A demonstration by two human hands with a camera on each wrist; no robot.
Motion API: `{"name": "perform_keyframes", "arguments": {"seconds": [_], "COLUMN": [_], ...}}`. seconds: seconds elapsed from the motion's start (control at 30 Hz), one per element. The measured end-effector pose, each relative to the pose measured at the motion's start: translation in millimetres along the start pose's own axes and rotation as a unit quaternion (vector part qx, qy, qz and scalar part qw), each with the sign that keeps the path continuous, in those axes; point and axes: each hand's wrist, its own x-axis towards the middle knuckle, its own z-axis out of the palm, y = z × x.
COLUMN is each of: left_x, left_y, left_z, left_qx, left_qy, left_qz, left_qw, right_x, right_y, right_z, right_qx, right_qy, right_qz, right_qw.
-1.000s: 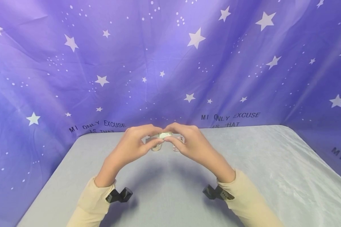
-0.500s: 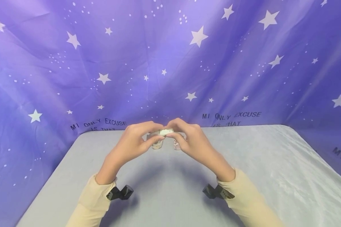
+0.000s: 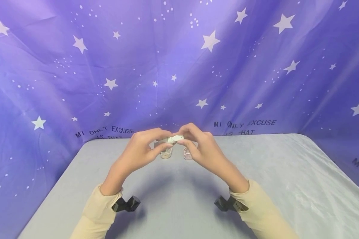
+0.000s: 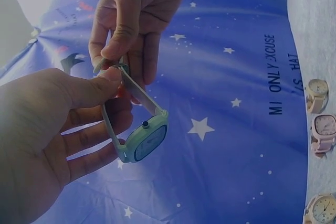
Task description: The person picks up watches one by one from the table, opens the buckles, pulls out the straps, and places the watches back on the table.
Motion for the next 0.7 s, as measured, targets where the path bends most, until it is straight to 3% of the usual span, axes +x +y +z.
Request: {"name": "perform_keyframes", "arguments": {"seconds": [0.23,0.4,0.5,0.7], "left_x": [-0.4,0.2,0.5,0.5], "left_y": [-0.7,2.5,4.3,4.8], "left_z": [0.2,-0.7,0.1,0.4], "left_qx": [-0.005,-0.030,-0.068,-0.153], "left_qy": [-0.002,-0.035,-0.058,-0.082], "left_qz": [-0.009,-0.060,-0.104,-0.177], "left_qw": [0.9999,0.9971,0.9905,0.9687], "right_x": [0.1,-0.5,-1.6,-1.1], "right_y": [-0.4,-1.2,-1.2,-2.4], "right_z": [-1.0,-1.5,-1.0,0.1], "right_qx": [0.015,0.022,0.024,0.028], "right_qy": [-0.001,-0.009,-0.015,-0.017], "right_qz": [0.007,0.020,0.028,0.039], "right_qw": [1.000,1.000,0.999,0.999]}}
